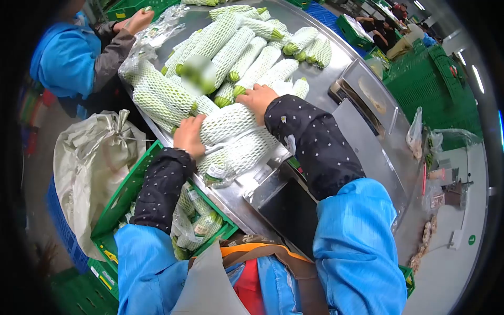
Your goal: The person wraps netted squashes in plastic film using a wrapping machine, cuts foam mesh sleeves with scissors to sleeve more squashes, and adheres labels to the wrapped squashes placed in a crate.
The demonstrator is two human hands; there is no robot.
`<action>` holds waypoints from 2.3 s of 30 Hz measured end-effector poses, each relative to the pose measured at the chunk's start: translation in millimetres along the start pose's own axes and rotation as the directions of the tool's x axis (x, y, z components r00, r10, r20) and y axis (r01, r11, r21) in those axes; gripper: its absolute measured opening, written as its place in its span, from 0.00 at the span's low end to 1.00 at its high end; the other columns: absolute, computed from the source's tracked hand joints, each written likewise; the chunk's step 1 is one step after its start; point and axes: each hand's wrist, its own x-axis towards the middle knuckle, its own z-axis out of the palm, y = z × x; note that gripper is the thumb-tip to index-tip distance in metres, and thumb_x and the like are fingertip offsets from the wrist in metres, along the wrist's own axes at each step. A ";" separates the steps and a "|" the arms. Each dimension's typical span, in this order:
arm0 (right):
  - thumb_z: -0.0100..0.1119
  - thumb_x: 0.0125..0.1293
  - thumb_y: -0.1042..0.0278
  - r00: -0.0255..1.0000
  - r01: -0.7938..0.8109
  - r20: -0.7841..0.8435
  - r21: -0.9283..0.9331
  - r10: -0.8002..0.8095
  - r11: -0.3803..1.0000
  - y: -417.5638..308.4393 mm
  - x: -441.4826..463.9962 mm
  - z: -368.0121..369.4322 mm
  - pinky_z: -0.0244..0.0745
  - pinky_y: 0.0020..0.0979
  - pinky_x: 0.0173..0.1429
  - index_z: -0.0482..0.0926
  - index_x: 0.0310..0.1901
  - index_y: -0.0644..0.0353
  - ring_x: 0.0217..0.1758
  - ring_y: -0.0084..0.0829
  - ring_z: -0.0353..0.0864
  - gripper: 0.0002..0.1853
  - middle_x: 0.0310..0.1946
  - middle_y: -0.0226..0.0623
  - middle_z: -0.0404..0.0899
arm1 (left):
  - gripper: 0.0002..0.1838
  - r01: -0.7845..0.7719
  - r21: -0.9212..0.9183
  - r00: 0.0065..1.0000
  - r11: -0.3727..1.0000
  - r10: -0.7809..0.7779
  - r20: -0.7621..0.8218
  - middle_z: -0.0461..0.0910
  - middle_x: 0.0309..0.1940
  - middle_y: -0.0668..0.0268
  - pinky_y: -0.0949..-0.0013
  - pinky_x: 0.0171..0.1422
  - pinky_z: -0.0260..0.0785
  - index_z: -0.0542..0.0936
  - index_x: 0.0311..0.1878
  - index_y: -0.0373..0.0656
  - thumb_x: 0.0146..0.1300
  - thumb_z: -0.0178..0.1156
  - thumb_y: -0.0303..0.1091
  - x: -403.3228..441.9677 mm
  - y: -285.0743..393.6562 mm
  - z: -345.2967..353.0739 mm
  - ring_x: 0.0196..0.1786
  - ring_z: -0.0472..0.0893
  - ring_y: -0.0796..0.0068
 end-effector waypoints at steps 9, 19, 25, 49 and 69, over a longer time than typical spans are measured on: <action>0.67 0.34 0.69 0.890 0.154 -0.451 0.433 0.065 0.888 35.2 -148.4 -74.3 0.70 0.41 0.57 0.68 0.55 0.62 0.52 0.50 0.73 0.38 0.48 0.48 0.70 | 0.30 -0.386 -0.280 0.919 0.879 0.338 -0.203 0.73 0.43 0.56 0.62 0.54 0.69 0.75 0.51 0.39 0.36 0.62 0.21 36.5 104.3 -129.3 0.48 0.75 0.52; 0.67 0.32 0.72 0.682 -0.460 -0.279 0.555 0.677 0.693 39.4 -504.8 19.1 0.65 0.35 0.64 0.67 0.57 0.64 0.56 0.45 0.70 0.42 0.48 0.45 0.68 | 0.32 -0.656 -0.613 0.544 0.441 0.839 0.022 0.71 0.48 0.53 0.61 0.57 0.68 0.74 0.55 0.42 0.40 0.62 0.21 70.2 388.4 36.8 0.52 0.74 0.48; 0.67 0.41 0.72 0.597 -0.525 -0.382 0.479 0.706 0.703 -16.0 -538.8 17.0 0.69 0.41 0.56 0.70 0.56 0.58 0.51 0.48 0.72 0.35 0.45 0.45 0.69 | 0.39 -0.701 -0.603 0.427 0.382 0.901 0.073 0.70 0.55 0.49 0.56 0.68 0.60 0.71 0.61 0.46 0.36 0.61 0.22 70.7 385.4 41.7 0.60 0.67 0.45; 0.78 0.43 0.53 0.457 -0.561 -0.285 0.643 0.843 0.522 11.1 -532.2 65.2 0.74 0.33 0.53 0.69 0.60 0.60 0.52 0.38 0.80 0.43 0.48 0.50 0.78 | 0.44 -0.805 -0.427 0.439 0.413 0.897 0.039 0.80 0.44 0.50 0.60 0.58 0.70 0.75 0.54 0.34 0.35 0.80 0.48 69.8 420.1 65.6 0.49 0.79 0.49; 0.72 0.52 0.61 0.582 -0.445 0.401 0.885 0.708 -0.136 -163.7 -525.4 83.3 0.71 0.28 0.56 0.77 0.54 0.67 0.48 0.25 0.78 0.29 0.47 0.39 0.81 | 0.49 -0.754 -0.411 0.415 0.512 0.857 0.305 0.75 0.48 0.57 0.60 0.56 0.69 0.69 0.62 0.39 0.31 0.79 0.38 -113.5 309.3 21.5 0.52 0.73 0.56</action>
